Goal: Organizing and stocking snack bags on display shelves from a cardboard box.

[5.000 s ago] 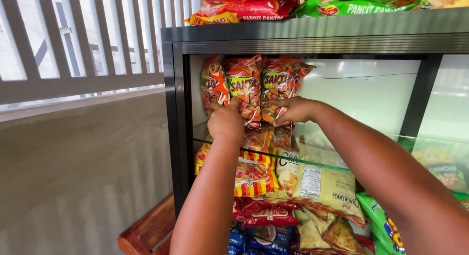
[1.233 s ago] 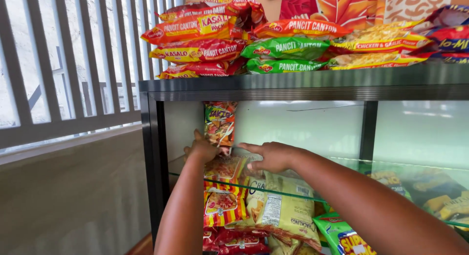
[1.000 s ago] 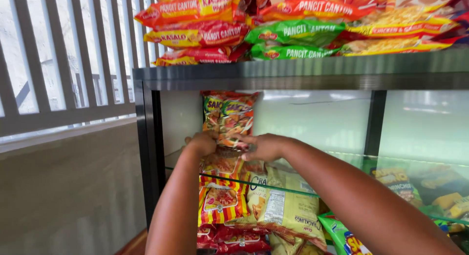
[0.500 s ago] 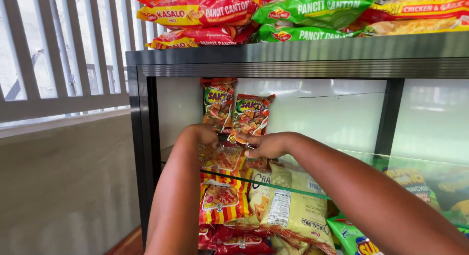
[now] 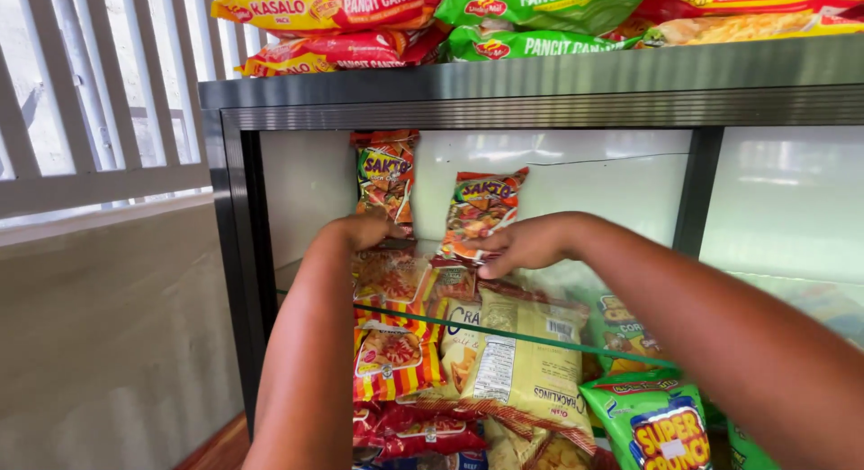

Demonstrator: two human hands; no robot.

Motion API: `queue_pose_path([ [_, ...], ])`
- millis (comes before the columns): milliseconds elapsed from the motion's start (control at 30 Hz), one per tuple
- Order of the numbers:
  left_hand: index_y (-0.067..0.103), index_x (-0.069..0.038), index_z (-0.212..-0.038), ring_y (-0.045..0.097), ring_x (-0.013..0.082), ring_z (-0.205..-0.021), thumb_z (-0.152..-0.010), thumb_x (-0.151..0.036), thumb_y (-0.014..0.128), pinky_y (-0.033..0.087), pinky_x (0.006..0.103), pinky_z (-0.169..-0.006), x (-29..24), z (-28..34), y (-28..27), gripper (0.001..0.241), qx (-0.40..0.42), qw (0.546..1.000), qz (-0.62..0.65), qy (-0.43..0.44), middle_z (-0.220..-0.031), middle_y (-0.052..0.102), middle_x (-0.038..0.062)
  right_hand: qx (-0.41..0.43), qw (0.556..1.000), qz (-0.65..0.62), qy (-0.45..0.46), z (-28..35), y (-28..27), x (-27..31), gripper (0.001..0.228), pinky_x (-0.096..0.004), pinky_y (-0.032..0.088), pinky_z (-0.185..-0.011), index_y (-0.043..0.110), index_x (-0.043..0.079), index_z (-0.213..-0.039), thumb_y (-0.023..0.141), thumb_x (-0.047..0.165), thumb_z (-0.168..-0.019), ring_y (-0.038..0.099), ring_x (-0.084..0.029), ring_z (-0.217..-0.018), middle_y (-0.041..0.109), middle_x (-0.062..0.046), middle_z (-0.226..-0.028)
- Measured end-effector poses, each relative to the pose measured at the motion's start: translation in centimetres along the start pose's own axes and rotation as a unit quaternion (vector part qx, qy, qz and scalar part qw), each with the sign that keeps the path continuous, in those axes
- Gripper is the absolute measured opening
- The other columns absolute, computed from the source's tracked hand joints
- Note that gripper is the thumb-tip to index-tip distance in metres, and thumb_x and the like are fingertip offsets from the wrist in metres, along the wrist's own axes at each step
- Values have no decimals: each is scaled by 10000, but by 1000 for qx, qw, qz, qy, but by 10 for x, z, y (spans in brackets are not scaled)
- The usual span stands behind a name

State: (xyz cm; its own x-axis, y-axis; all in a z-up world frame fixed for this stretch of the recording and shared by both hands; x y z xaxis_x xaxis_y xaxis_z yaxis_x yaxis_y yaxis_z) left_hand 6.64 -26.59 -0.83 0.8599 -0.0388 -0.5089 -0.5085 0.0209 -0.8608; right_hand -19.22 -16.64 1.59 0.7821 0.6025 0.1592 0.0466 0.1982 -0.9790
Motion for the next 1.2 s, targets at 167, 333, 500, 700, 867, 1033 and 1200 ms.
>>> queue_pose_path([
  [167,262,-263,-1642,435,360,-1485,-722,-432,761,408,493,-1199,-13,20,-40,1060,-146,979,-116,-79,-1695,332,18,-23,998,-60,-1,41,-19,-34,704,-344,338,-1162,484,385,-1513,627,563,-847,489,-179,-1424,518,21,-1583],
  [333,348,-203,-1588,428,280,-1457,-695,-446,856,382,411,-1170,-4,-72,-37,1055,-110,986,-117,51,-1625,394,84,-71,995,-59,24,55,-28,-44,639,-330,354,-1160,573,358,-1468,658,543,-862,533,-184,-1397,602,-8,-1507],
  [500,717,-148,-1349,658,266,-1255,-755,-592,703,497,404,-1044,-20,-64,-9,742,-30,991,-112,70,-1408,707,108,-72,995,-71,-15,46,-18,-44,636,-326,361,-1152,554,352,-1476,662,518,-871,545,-181,-1382,627,-20,-1477],
  [700,829,-81,-1004,746,294,-980,-718,-654,750,573,422,-874,-53,26,-17,645,-159,982,94,25,-1033,813,126,-125,986,-109,-12,63,-19,-41,574,-325,378,-1120,618,327,-1418,695,472,-868,565,-161,-1342,635,1,-1454],
  [867,807,-104,-851,759,309,-911,-846,-577,711,580,426,-871,-94,142,-22,483,-335,942,5,8,-913,801,141,-241,960,-144,21,105,-24,-39,419,-322,533,-992,763,261,-1253,739,391,-855,754,-175,-1099,817,-82,-1178],
  [1033,824,-198,-777,708,320,-819,-791,-374,722,532,483,-746,-133,265,-27,203,-454,880,-90,111,-913,717,58,-311,945,-103,-20,189,-3,23,377,-342,540,-871,773,329,-1232,742,358,-857,719,-235,-919,764,-120,-991],
  [1200,824,-200,-771,689,293,-718,-808,-314,731,466,495,-664,-163,401,-21,152,-483,834,-173,201,-807,696,34,-386,909,-65,-142,297,30,115,377,-377,507,-747,767,304,-1231,749,296,-855,638,-277,-829,613,-120,-876],
])
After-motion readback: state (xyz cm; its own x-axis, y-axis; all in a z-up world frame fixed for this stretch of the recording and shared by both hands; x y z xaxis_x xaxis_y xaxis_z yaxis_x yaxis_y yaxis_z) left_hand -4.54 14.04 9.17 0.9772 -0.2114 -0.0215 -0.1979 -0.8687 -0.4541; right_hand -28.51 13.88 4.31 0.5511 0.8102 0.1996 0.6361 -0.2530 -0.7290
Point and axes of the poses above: each hand's wrist, its own z-axis away from the middle knuckle, its own y-axis out of the palm, x = y × z, the point moved 10 cm from there along -z, towards the middle knuckle
